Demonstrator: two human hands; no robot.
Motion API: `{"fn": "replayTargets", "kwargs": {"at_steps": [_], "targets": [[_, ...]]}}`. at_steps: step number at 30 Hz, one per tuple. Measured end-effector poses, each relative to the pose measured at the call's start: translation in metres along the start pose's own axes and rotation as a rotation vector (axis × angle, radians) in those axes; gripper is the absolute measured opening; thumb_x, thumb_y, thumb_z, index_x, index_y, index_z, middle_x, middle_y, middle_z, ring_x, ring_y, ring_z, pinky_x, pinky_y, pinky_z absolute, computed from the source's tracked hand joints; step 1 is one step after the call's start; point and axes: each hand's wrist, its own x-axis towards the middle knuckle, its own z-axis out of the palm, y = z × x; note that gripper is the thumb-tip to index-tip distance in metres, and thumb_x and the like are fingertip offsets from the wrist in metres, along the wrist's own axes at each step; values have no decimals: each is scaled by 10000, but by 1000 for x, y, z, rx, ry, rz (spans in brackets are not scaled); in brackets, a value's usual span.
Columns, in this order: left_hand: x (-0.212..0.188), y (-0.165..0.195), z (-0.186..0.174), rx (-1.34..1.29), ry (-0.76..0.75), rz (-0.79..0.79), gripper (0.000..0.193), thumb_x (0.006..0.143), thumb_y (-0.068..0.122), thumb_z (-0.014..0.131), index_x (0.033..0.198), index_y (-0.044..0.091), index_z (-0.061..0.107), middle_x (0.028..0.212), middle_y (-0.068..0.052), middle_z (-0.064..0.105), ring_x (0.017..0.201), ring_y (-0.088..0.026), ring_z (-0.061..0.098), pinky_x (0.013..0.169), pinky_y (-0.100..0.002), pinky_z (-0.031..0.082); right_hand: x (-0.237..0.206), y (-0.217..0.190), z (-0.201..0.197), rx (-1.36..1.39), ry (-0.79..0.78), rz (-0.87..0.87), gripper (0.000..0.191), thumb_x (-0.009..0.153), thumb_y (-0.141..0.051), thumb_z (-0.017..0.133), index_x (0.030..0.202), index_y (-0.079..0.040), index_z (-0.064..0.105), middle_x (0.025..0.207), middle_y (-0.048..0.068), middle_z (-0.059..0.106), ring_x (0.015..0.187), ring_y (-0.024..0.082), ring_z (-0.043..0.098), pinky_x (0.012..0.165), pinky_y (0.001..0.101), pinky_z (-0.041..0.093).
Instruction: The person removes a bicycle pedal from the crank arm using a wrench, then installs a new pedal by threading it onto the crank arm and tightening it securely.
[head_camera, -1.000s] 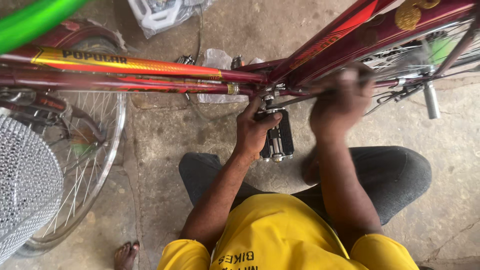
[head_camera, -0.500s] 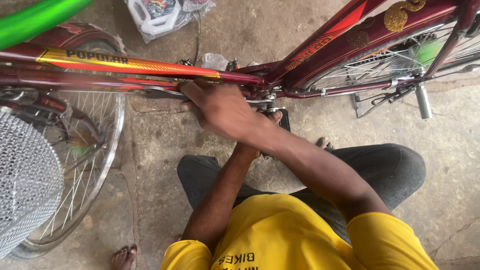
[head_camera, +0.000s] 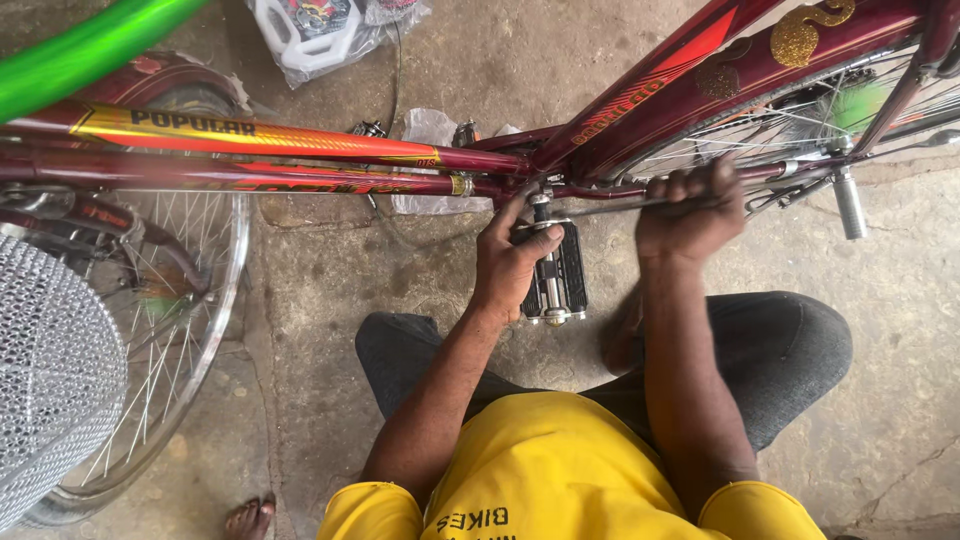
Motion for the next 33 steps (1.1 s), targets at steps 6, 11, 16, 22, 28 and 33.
{"fn": "replayTargets", "kwargs": {"at_steps": [6,11,16,22,28,33], "targets": [[-4,5,0,55,0,5,554,870,83,777,1397,41,613,1023,-51,703,916,-136,692,826,-291,598,4,35,-46,338,193,315,195,944,-212,558,782,-105,554,632,-10,460,553,164,453,585,332,414],[-5,7,0,65,-17,27,535,877,103,768,1386,39,613,1040,-58,715,933,-138,697,843,-297,608,10,31,-39,347,232,271,209,925,-213,607,750,-107,562,608,7,472,529,168,456,564,332,407],[-6,7,1,48,-33,39,526,878,105,774,1376,32,620,1085,-68,726,957,-138,693,869,-304,605,7,29,-33,409,242,334,209,924,-228,577,770,-87,567,626,17,483,550,177,470,575,331,411],[-7,7,1,73,-2,14,529,853,83,767,1362,42,627,1060,-75,730,936,-147,706,853,-310,608,-5,41,-31,478,243,383,209,933,-232,548,776,-94,550,655,11,495,581,167,460,585,328,395],[-4,7,-6,97,12,-24,507,868,75,763,1361,35,650,1001,-72,720,895,-132,693,838,-297,609,-13,23,-13,161,57,220,143,984,-160,544,851,-113,519,722,14,461,659,180,474,667,372,444],[-5,10,-13,74,-6,39,507,870,70,775,1358,20,647,1006,-39,707,885,-121,674,819,-282,591,-26,13,18,-101,-67,38,33,946,-86,533,956,-117,534,761,45,499,683,209,512,675,410,485]]}}
